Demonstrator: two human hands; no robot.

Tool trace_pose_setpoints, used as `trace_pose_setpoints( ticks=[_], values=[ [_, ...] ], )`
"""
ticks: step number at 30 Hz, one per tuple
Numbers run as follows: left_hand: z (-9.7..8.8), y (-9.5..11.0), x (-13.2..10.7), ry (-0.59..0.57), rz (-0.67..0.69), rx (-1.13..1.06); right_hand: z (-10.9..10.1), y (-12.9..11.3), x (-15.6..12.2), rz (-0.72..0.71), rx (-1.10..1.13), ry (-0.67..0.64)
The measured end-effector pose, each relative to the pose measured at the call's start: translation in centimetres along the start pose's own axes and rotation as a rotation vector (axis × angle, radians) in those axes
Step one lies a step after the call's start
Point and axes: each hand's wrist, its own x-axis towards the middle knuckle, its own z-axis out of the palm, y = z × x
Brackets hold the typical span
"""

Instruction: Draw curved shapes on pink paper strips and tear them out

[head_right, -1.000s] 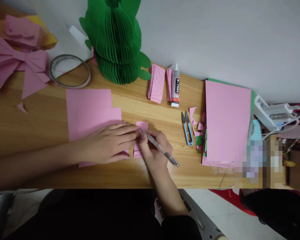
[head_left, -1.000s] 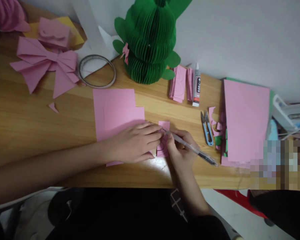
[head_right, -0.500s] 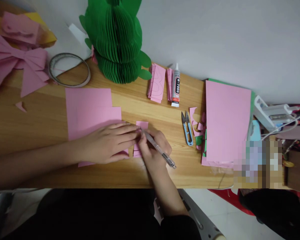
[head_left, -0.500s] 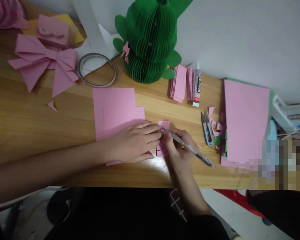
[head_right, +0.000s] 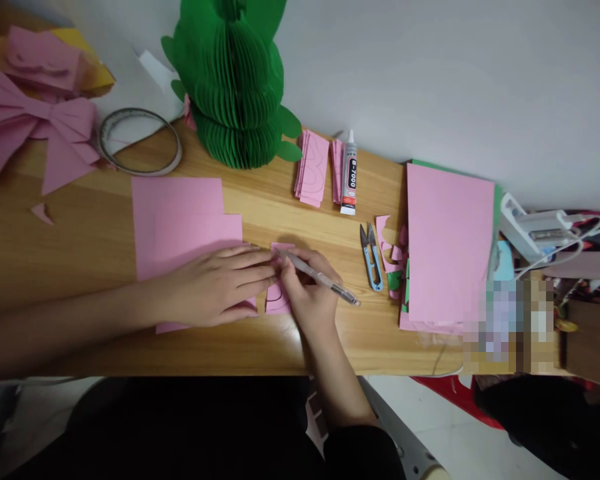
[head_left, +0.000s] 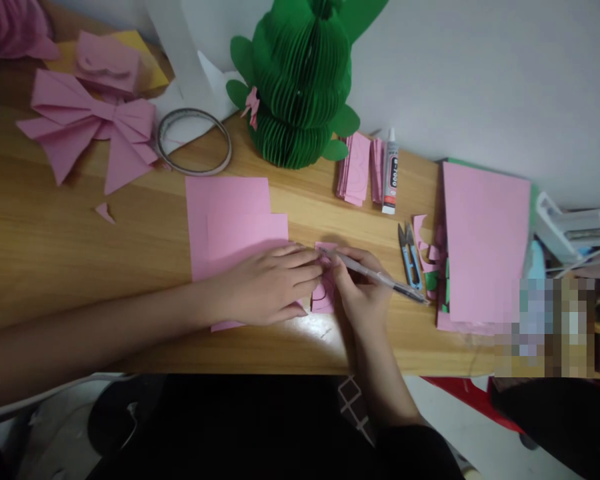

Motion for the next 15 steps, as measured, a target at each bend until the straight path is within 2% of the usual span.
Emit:
trace_pose_setpoints(
  ticks=[6, 15],
  values=[
    [-0.09, 0.06, -0.03, -0.029, -0.020, 0.009, -0.03, -0.96, 0.79, 0.038, 0.103, -0.057],
    [-0.08, 0.15, 0.10, -0.031, -0.026, 0.021, -0.06, -0.94, 0.87, 0.064, 0.132, -0.075]
  ],
)
